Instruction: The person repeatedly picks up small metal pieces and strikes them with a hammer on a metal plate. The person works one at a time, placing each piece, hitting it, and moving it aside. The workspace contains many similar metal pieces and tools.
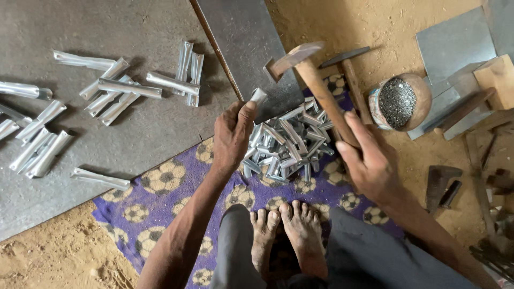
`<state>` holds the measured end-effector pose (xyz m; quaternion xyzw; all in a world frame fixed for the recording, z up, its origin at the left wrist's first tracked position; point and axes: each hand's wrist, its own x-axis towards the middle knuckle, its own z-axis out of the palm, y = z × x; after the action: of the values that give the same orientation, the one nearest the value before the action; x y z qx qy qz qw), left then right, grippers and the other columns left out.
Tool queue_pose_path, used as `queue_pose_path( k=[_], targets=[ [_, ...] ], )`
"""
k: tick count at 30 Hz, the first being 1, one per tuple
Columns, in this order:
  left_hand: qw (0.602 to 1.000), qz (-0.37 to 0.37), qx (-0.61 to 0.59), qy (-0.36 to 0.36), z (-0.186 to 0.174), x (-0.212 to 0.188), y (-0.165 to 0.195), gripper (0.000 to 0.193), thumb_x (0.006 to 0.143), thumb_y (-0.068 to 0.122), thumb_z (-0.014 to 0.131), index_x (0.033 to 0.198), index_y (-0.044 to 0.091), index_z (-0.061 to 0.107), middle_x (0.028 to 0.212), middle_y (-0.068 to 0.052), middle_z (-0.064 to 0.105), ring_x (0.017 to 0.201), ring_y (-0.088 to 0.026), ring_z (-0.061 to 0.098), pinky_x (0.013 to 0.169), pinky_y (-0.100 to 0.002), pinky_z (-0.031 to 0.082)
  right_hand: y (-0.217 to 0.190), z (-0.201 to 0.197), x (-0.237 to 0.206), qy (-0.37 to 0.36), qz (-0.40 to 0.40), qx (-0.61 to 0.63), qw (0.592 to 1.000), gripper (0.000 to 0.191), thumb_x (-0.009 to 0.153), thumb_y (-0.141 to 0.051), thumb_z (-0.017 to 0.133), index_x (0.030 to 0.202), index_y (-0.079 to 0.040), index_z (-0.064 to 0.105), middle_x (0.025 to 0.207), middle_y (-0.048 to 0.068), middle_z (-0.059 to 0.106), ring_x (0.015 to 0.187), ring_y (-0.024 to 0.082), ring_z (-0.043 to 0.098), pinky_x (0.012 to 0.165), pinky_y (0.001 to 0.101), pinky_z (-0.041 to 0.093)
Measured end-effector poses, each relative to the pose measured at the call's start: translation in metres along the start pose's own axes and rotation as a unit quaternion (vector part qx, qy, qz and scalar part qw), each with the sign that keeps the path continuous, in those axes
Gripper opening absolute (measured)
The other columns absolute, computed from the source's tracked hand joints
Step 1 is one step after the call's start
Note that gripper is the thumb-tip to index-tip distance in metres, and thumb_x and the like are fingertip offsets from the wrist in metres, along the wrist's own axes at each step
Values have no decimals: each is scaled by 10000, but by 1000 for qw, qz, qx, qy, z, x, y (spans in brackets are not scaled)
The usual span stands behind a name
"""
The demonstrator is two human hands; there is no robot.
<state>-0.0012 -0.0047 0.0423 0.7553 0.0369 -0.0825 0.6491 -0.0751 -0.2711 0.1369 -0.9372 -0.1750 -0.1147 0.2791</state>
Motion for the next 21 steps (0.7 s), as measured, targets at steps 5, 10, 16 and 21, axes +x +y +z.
queue_pose_path(
  k=[5,10,16,21],
  targets=[
    [1000,-11,-6,2,0,-1,2,579,1019,596,503,818,71,644,595,23,512,502,-74,441,418,-286,324,2,0,-19,-34,8,-17,999,492,1067,-52,671,1519,-21,479,1053,170,660,748,242,678,616,277,619],
    [996,33,-73,-26,-3,-4,-3,518,1069,513,526,997,27,690,654,-9,522,529,-74,443,444,-266,344,10,-1,-25,-41,51,-11,998,506,1010,-49,641,1496,-47,501,1155,235,650,887,315,690,707,341,623],
    [985,88,148,2,1,5,-20,371,1043,310,583,1206,9,725,866,-103,737,507,-88,577,379,-257,464,-2,-22,-43,39,-16,29,999,402,1070,-41,605,1437,42,464,1103,164,643,902,266,637,772,362,553],
    [982,89,169,1,3,10,-27,353,1047,292,589,1205,10,730,906,-140,761,536,-124,630,396,-271,497,9,11,-36,-23,70,45,996,245,996,-23,604,1231,-68,549,888,97,601,730,195,584,573,314,539]
  ],
)
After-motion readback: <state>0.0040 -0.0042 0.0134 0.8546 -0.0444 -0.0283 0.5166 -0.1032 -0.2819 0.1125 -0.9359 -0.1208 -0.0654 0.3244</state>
